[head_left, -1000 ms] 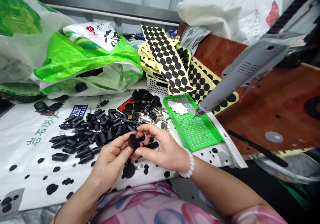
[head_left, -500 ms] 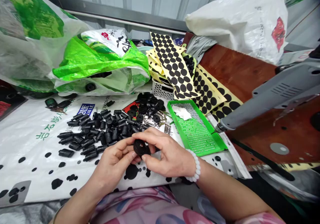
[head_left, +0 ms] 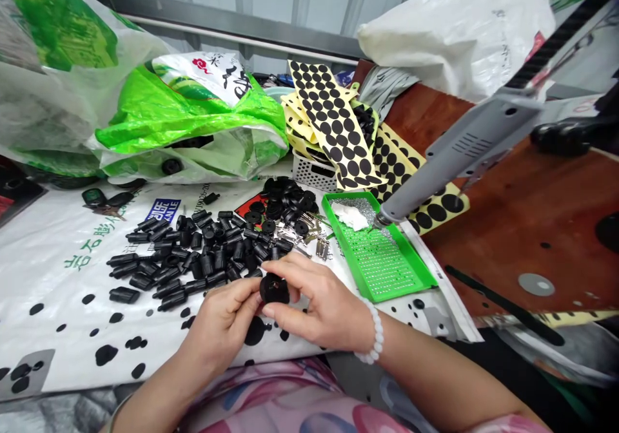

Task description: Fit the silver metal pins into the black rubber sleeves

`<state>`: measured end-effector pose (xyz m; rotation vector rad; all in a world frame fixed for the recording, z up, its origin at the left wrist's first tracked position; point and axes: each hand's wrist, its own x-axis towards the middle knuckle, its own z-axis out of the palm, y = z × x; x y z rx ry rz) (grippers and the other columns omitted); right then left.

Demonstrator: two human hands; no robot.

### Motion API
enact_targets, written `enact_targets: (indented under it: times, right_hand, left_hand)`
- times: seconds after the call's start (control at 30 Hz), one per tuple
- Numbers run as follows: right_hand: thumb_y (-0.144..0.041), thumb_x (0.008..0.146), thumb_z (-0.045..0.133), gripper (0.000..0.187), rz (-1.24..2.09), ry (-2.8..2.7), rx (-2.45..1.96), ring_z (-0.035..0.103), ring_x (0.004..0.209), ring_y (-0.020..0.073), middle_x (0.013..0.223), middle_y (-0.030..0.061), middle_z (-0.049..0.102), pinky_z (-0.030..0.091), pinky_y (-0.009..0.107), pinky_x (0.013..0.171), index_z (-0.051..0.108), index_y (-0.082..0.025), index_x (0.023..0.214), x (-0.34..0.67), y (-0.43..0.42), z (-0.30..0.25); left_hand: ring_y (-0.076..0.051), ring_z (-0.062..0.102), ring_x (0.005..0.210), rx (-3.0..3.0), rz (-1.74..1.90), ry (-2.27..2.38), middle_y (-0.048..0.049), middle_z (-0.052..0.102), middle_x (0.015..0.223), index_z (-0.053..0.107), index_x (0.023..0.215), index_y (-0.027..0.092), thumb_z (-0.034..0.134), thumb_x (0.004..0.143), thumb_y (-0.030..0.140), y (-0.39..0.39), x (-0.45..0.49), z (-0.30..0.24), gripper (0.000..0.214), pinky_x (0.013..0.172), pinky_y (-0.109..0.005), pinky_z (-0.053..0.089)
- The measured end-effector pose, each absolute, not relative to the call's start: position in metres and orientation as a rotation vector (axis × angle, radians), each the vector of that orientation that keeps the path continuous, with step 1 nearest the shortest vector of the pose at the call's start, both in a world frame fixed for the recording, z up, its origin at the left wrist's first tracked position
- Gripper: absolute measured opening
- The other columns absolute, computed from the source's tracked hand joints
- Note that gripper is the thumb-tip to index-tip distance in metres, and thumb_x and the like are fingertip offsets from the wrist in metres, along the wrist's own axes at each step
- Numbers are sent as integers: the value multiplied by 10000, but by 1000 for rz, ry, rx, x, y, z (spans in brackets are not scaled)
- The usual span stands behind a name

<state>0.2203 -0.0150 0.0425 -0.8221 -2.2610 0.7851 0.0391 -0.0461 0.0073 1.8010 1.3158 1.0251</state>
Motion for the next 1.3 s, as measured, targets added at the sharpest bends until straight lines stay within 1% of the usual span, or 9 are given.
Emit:
enact_targets:
  times: [0.13,0.37,0.47,0.57,0.7,0.8,0.9,1.1,1.3]
  right_hand:
    - [-290,844,564,410,733,-2222,-731,536,723,138,987,120,566,511,285,672,505,-92,1198,218,-19,32]
    - [-300,879,522,422,644,-2217,-643,564,928,199,1044,184,560,527,305,785,489,-44,1212,216,-25,22]
    - [-300,875,530,419,585,-2189,-648,561,948,205,1036,175,573,522,315,814,487,-64,1218,212,-28,18]
    - [-313,880,517,408,605,-2157,-686,573,929,193,1042,160,576,527,300,802,495,-86,1218,207,-27,19]
    - [-367,872,520,420,593,-2197,-733,582,908,203,1039,154,594,513,332,807,532,-88,1186,205,-19,23]
    - [-403,828,582,453,662,-2202,-773,585,835,181,983,111,617,509,321,774,544,-123,1182,208,-13,28]
    - [-377,789,642,483,743,-2096,-823,571,764,147,945,71,619,508,295,750,522,-156,1202,212,-11,32]
    - [-240,806,632,270,750,-2034,-782,599,844,157,947,84,626,516,282,754,608,-155,1061,212,-14,33]
    - [-193,830,587,228,708,-2005,-743,620,886,183,962,101,641,533,316,771,628,-187,1054,207,-20,24]
  left_hand:
    - [-150,622,619,1913,1045,1287,0,678,679,694,957,244,500,819,149,-47,38,4,257,595,-214,450]
    - [-103,592,511,2109,1200,1209,16,661,617,663,813,196,452,818,108,-46,38,-2,229,503,-177,438]
    - [-92,589,502,2144,1208,1251,12,666,628,648,775,178,458,817,106,-48,38,-2,208,495,-165,440]
    - [-88,598,516,2132,1240,1298,13,677,649,660,825,174,466,811,112,-47,38,-2,205,514,-159,457]
    - [-93,593,506,2051,1245,1354,22,666,620,679,841,177,467,808,137,-42,37,-2,218,506,-165,467]
    - [-105,609,532,1952,1178,1365,23,681,635,688,865,187,477,813,173,-38,35,-1,218,518,-176,479]
    - [-116,617,552,1897,1127,1358,15,690,652,691,884,186,494,815,204,-35,33,1,210,532,-187,483]
    - [-103,596,533,1898,1127,1293,13,655,610,676,820,172,474,822,169,-38,35,4,201,529,-180,463]
    - [-84,541,462,1776,1128,1313,22,585,512,612,662,155,440,833,154,-48,45,4,243,481,-174,428]
